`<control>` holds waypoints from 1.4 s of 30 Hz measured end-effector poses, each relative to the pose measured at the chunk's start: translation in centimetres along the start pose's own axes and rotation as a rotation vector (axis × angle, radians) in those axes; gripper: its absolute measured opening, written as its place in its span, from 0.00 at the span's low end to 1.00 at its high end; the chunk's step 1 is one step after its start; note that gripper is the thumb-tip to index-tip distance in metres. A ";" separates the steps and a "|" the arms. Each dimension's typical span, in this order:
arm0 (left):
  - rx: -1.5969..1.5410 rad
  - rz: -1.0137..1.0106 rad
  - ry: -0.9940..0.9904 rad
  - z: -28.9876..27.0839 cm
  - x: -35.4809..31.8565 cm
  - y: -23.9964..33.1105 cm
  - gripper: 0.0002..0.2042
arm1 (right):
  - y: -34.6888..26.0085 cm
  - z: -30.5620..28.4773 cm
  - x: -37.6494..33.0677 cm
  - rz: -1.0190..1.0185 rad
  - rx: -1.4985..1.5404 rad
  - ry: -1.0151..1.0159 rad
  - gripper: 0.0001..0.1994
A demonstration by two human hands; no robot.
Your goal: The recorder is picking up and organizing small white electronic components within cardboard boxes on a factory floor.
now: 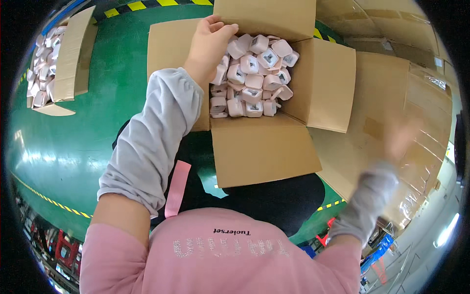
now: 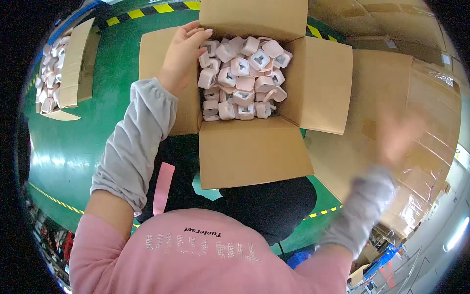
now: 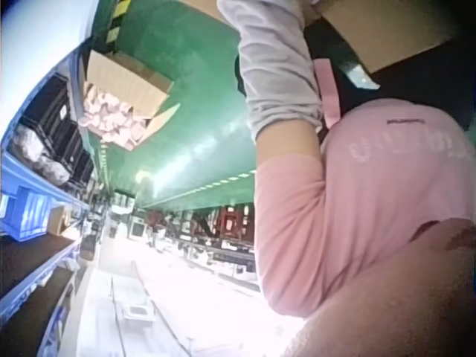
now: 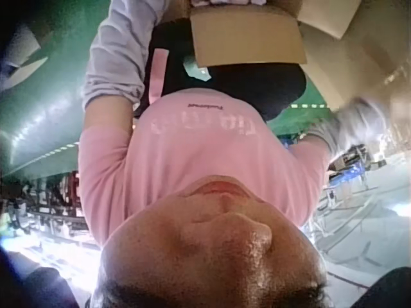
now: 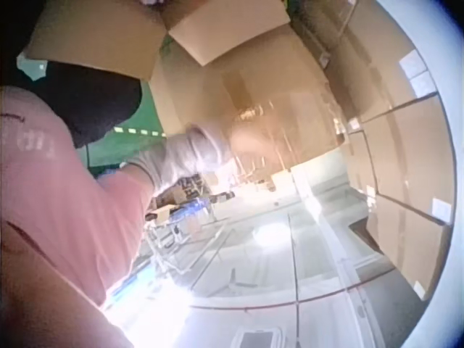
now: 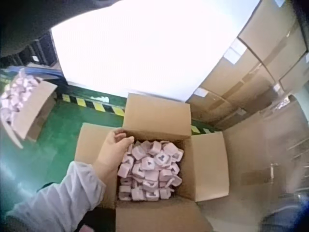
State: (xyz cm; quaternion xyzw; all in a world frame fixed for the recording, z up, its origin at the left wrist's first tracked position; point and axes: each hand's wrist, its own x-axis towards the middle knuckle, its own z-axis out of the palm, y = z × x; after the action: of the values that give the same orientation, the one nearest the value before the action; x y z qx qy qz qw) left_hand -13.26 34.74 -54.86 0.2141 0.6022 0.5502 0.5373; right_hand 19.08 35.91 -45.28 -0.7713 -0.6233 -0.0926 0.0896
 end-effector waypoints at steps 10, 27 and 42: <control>0.018 -0.082 -0.286 2.6 -1.2 -0.7 0.21 | -2.6 29.0 5.7 -0.034 0.698 -0.931 0.43; -0.209 -0.337 -0.946 1.2 -4.1 -0.2 0.35 | -6.5 5.9 -7.9 -0.143 1.508 -0.692 0.15; 0.070 0.697 -0.611 1.5 -4.6 -0.1 0.39 | -3.5 0.3 -5.3 -0.385 1.261 -0.153 0.14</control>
State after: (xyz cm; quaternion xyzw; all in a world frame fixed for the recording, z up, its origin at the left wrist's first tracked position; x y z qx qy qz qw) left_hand -10.40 31.49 -52.75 0.5740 0.3267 0.5890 0.4657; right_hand 14.60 31.71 -46.87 -0.4504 -0.6892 0.3306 0.4614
